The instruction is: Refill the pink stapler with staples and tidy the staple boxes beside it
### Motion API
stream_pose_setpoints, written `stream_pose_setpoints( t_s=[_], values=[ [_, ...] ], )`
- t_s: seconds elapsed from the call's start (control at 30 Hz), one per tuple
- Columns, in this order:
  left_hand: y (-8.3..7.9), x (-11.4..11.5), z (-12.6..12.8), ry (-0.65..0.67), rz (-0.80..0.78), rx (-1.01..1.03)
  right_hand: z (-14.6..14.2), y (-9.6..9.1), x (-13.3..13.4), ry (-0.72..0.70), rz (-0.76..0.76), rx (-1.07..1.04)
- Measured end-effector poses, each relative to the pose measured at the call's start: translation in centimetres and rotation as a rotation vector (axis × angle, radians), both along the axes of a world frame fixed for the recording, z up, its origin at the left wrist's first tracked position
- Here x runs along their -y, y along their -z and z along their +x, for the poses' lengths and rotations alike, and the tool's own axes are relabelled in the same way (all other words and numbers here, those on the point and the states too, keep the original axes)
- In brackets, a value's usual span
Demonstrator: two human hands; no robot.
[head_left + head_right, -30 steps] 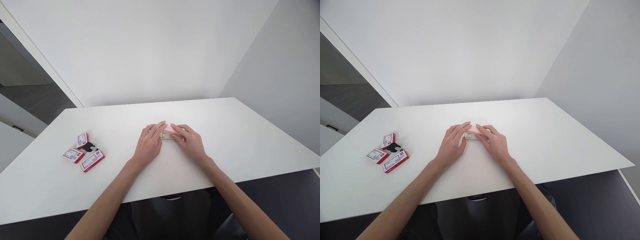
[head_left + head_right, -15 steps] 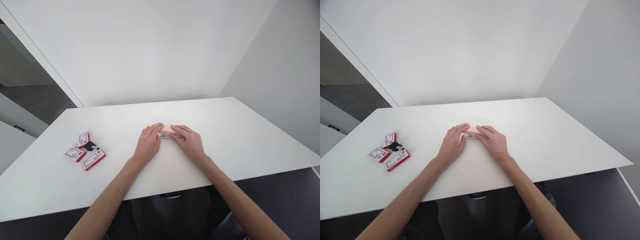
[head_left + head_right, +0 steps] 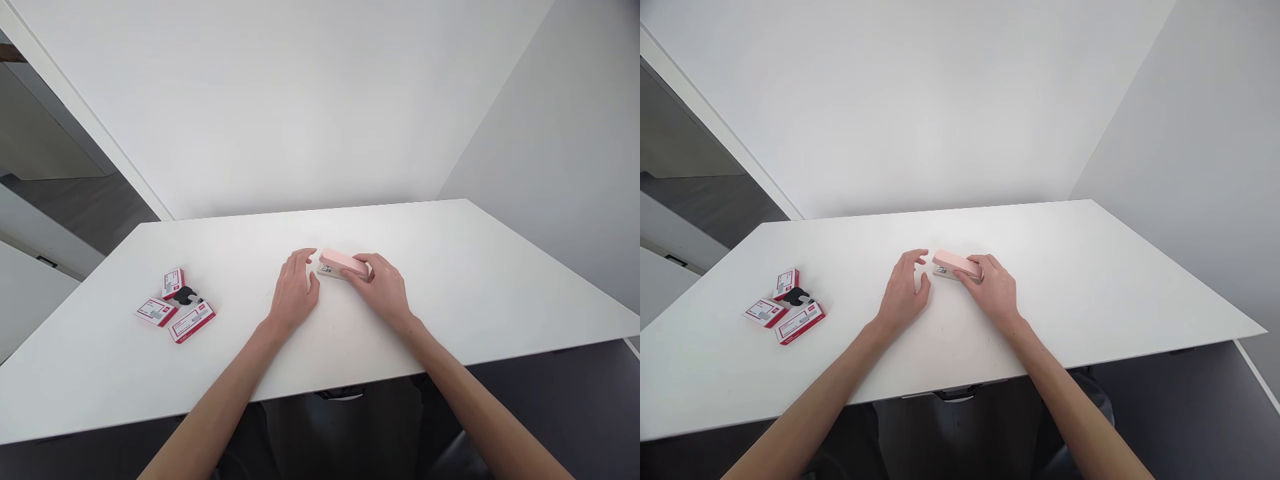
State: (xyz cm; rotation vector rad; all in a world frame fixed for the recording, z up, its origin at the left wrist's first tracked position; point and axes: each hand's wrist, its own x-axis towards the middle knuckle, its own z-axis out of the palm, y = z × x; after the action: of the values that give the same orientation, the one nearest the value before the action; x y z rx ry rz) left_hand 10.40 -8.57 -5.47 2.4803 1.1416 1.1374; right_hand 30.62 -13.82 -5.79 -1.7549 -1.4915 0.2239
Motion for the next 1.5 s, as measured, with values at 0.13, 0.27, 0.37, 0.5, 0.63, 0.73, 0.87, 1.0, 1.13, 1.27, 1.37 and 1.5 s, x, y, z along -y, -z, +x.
stream_pose_setpoints(
  t_s=[0.13,0.27,0.37,0.5,0.63,0.73,0.87,1.0,1.13,1.27,1.37,1.5],
  values=[
    [-0.4,0.4,-0.4,-0.031,-0.002,0.015,-0.2,0.2,0.1,0.023,-0.005,0.022],
    [-1.6,1.4,-3.7,-0.059,0.075,-0.089,-0.2,0.6,0.1,-0.011,-0.064,0.039],
    [-2.6,2.8,-8.3,-0.155,0.142,-0.205,-0.2,0.6,0.1,-0.037,-0.099,0.045],
    [-3.2,5.2,-14.8,-0.336,0.138,-0.338,-0.4,0.4,0.6,-0.063,-0.144,0.044],
    [-3.2,7.6,-18.6,-0.533,0.075,-0.407,-0.7,0.1,2.0,-0.058,-0.168,0.030],
    [-3.2,8.7,-19.7,-0.616,-0.010,-0.426,-0.7,-0.2,3.6,-0.051,-0.201,0.014],
    [-3.0,9.1,-20.0,-0.648,-0.116,-0.415,-0.1,-0.4,5.4,-0.101,-0.219,-0.064],
    [-2.9,9.1,-19.6,-0.593,-0.125,-0.388,0.8,-0.5,6.5,-0.174,-0.192,-0.238],
    [-2.6,9.2,-18.4,-0.481,-0.227,-0.381,1.3,-0.4,7.0,-0.156,-0.186,-0.410],
    [-2.6,9.1,-16.3,-0.270,-0.335,-0.410,1.6,-0.1,7.1,-0.149,-0.167,-0.485],
    [-2.9,8.6,-14.8,-0.182,-0.371,-0.421,1.8,0.0,7.0,-0.157,-0.154,-0.507],
    [-3.4,7.5,-13.9,-0.195,-0.456,-0.464,1.8,0.0,7.1,-0.159,-0.141,-0.525]
  ],
)
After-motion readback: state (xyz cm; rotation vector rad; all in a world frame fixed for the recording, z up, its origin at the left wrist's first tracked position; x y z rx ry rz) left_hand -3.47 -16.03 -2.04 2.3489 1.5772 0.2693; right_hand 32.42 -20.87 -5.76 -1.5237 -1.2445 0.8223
